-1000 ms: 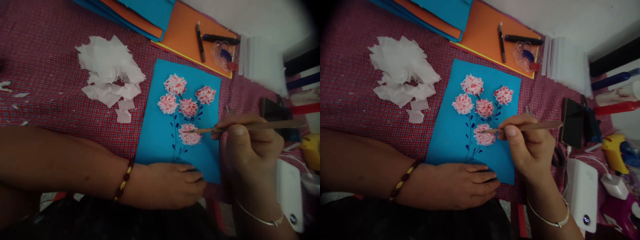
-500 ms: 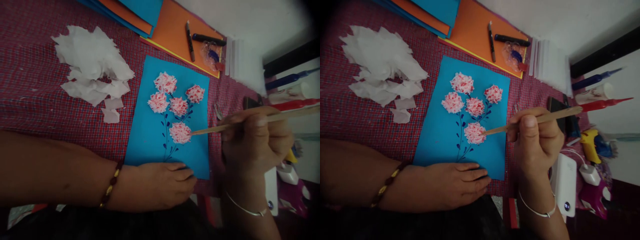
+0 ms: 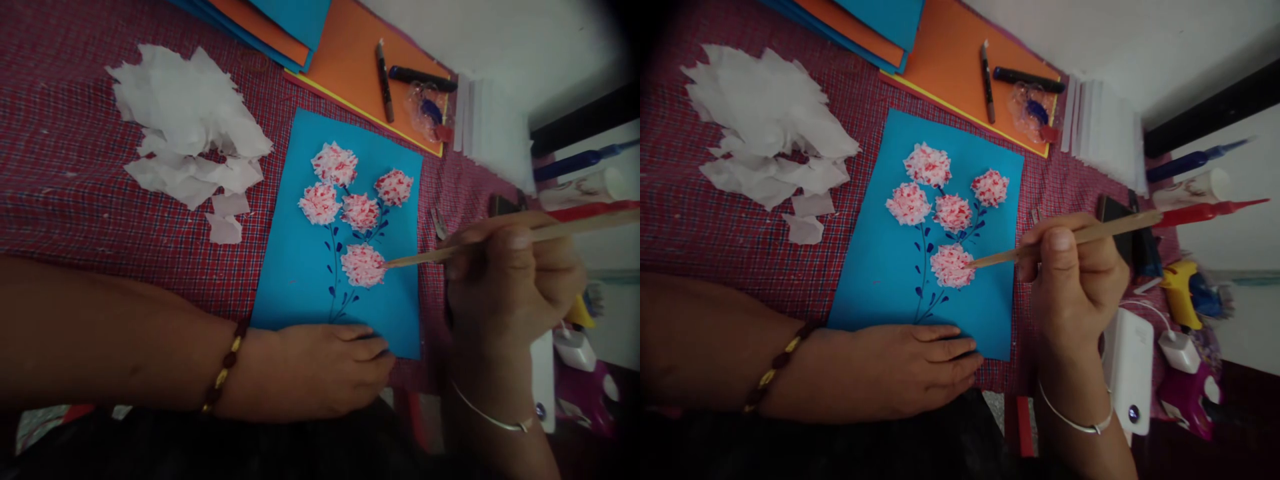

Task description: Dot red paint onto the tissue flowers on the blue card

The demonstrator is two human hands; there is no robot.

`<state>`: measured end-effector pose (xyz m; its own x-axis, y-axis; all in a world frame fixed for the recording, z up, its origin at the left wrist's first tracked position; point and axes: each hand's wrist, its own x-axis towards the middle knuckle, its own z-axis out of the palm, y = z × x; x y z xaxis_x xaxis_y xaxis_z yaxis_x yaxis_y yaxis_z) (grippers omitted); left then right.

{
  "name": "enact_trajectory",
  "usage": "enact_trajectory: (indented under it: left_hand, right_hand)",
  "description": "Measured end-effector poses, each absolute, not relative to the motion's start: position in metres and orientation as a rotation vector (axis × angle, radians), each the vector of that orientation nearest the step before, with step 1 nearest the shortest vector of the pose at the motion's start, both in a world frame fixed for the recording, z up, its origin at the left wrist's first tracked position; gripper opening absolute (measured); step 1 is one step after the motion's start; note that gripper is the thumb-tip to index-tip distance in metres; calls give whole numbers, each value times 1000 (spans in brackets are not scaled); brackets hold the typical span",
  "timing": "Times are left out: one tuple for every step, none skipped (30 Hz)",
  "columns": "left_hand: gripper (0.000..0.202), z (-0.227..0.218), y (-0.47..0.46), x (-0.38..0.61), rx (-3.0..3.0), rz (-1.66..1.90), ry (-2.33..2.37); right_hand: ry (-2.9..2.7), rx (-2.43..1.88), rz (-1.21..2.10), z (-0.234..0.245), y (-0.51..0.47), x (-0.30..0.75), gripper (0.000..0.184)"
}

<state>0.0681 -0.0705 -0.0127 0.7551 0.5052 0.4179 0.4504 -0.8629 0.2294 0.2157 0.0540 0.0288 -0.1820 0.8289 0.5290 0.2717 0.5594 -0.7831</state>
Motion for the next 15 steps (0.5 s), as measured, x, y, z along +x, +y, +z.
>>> enact_trajectory:
  left_hand:
    - [16, -13, -70, 68, 2844, 695, 766]
    - [17, -12, -70, 68, 2854, 659, 755]
    - [19, -12, -70, 68, 2861, 623, 744]
    - [22, -12, -69, 68, 2864, 589, 731]
    - [25, -11, -69, 68, 2867, 565, 719]
    - [27, -11, -69, 68, 2868, 551, 708]
    - [28, -11, -69, 68, 2869, 544, 700]
    - [29, -11, -69, 68, 2869, 548, 695]
    - [29, -11, -69, 67, 2868, 559, 695]
    - [28, -11, -69, 67, 2864, 573, 700]
    - [27, -11, -69, 67, 2857, 591, 711]
    - [27, -11, -69, 67, 2851, 606, 720]
    - [26, -11, -69, 67, 2849, 611, 724]
    - [26, -11, -68, 67, 2849, 609, 722]
    - [27, -11, -68, 67, 2851, 599, 716]
  right_hand:
    - [-1729, -922, 655, 29, 54, 216, 25]
    - [-1733, -918, 662, 29, 54, 216, 25]
    - [-1740, -910, 677, 29, 54, 216, 25]
    - [-1747, -898, 697, 28, 54, 216, 25]
    - [-1756, -888, 721, 27, 54, 216, 24]
    - [-1769, -886, 742, 26, 55, 216, 23]
    - [-1781, -886, 752, 25, 55, 216, 23]
    - [-1791, -892, 751, 25, 56, 216, 23]
    - [-1794, -900, 741, 25, 56, 216, 23]
    - [-1788, -904, 726, 25, 56, 216, 22]
    - [-1772, -899, 708, 26, 57, 216, 22]
    - [-1756, -894, 695, 27, 57, 216, 23]
    - [-1741, -890, 685, 28, 57, 216, 23]
    - [-1729, -890, 678, 28, 56, 216, 24]
    - [-1723, -888, 673, 29, 56, 216, 24]
